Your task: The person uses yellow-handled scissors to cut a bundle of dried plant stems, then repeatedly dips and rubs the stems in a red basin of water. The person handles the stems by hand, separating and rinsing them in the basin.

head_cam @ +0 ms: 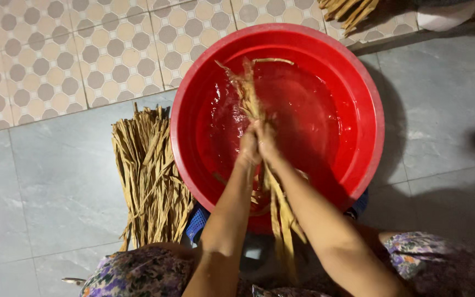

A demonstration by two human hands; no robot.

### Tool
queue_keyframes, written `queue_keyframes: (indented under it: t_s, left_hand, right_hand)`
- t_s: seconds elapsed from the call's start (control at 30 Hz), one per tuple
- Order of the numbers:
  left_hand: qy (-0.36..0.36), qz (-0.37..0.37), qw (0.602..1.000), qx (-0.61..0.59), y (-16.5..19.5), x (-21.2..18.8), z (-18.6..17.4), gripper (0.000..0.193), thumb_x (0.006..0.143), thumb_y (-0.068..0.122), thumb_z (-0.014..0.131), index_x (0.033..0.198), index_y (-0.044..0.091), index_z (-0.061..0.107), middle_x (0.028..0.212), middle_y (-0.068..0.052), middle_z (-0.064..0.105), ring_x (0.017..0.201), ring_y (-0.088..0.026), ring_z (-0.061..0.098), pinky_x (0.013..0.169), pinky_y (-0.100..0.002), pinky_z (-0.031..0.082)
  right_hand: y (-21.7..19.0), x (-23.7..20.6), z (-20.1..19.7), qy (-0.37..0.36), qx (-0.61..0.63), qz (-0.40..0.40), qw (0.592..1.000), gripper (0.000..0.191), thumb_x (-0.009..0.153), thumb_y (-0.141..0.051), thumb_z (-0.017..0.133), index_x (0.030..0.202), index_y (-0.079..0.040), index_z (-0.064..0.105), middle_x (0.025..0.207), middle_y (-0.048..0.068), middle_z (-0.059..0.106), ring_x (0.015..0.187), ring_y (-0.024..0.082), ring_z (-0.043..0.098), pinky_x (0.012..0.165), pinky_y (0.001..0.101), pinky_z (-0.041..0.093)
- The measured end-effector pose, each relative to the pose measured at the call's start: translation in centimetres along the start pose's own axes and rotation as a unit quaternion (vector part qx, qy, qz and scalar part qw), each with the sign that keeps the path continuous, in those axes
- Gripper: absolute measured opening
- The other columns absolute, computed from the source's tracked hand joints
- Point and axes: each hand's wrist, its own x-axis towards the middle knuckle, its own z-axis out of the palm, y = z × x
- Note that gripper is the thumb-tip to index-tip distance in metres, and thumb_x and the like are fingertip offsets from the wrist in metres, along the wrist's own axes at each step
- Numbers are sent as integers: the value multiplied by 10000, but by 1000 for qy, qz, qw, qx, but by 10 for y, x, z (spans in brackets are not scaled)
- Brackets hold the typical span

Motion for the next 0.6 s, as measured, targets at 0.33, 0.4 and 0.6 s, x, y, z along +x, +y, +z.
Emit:
queue_keyframes:
  t_s: [0.33,0.4,0.6]
  left_hand:
    - [183,95,835,510,-40,6,1,247,894,35,558,1110,16,676,973,-186,725,811,-241,684,707,-382,555]
    - [186,31,836,516,-51,4,-4,314,1039,222,517,1011,-35,694,872,-224,708,770,-279,679,697,-432,527]
    - [56,68,823,561,-68,-3,3,420,1007,254,462,912,-75,706,785,-267,698,696,-366,691,680,-531,556]
  right_hand:
    - [16,5,-73,80,82,319,941,574,1015,-537,434,1422,-152,558,1234,89,635,1059,174,623,960,423,503]
    - [8,10,-69,90,78,290,950,535,1013,-446,473,1441,-133,535,1226,95,616,1043,171,611,917,423,506]
    - [12,36,-47,-87,-16,174,981,519,1006,-173,590,1499,-74,464,1203,115,558,993,161,574,789,425,513]
